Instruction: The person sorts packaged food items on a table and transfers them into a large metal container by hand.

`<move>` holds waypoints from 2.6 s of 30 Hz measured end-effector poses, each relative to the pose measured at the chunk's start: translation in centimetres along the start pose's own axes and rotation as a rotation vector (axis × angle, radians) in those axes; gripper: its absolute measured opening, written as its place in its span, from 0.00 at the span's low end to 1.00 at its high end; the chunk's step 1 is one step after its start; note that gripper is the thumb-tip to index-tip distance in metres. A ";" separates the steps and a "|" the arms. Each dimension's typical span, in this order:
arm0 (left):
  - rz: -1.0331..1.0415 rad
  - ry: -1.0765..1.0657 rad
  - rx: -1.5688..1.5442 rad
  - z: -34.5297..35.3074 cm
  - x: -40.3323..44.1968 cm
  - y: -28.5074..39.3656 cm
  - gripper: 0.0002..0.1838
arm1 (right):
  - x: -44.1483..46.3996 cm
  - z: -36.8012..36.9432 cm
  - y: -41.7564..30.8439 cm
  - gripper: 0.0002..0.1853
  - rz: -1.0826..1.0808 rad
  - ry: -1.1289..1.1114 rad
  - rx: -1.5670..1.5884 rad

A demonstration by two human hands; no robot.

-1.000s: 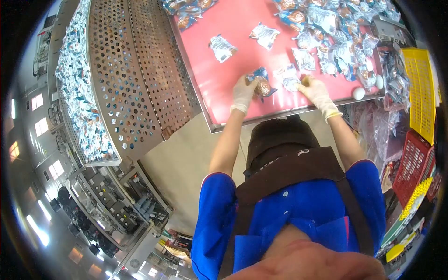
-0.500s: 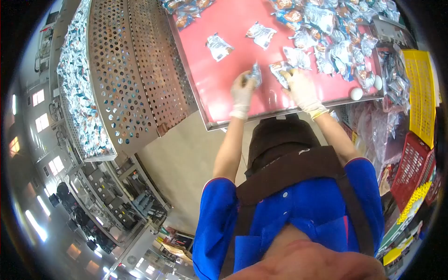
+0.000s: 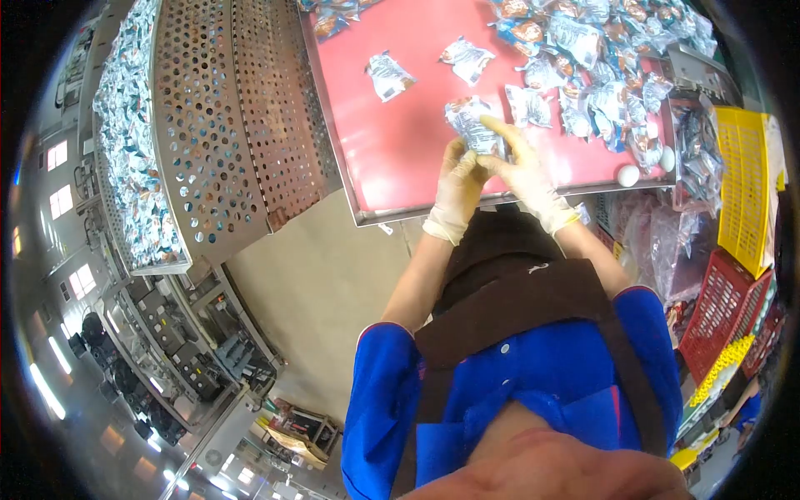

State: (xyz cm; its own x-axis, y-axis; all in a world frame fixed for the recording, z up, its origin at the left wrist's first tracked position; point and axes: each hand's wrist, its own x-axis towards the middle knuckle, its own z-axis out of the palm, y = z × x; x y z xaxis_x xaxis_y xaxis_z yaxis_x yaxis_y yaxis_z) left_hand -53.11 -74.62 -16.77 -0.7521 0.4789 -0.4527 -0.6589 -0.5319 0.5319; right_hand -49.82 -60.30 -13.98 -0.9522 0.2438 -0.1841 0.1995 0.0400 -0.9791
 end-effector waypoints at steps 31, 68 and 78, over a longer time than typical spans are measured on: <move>-0.113 -0.098 0.477 0.4 3.7 5.5 0.08 | 1.9 -2.4 -3.2 0.13 0.272 0.156 0.005; -0.463 -0.016 0.964 11.4 9.6 -10.6 0.10 | -8.9 -15.5 0.7 0.06 -0.565 -0.049 -0.957; -0.500 0.182 0.657 11.0 8.3 -18.5 0.21 | -7.5 -23.2 10.8 0.17 -0.525 0.079 -0.871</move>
State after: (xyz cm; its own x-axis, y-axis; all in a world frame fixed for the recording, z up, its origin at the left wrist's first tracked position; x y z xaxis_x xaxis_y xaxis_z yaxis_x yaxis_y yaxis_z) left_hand -47.05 -53.10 -22.47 -0.4020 0.4003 -0.8235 -0.8148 0.2539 0.5212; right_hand -35.18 -39.18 -21.20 -0.9561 0.0546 0.2879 -0.1101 0.8437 -0.5254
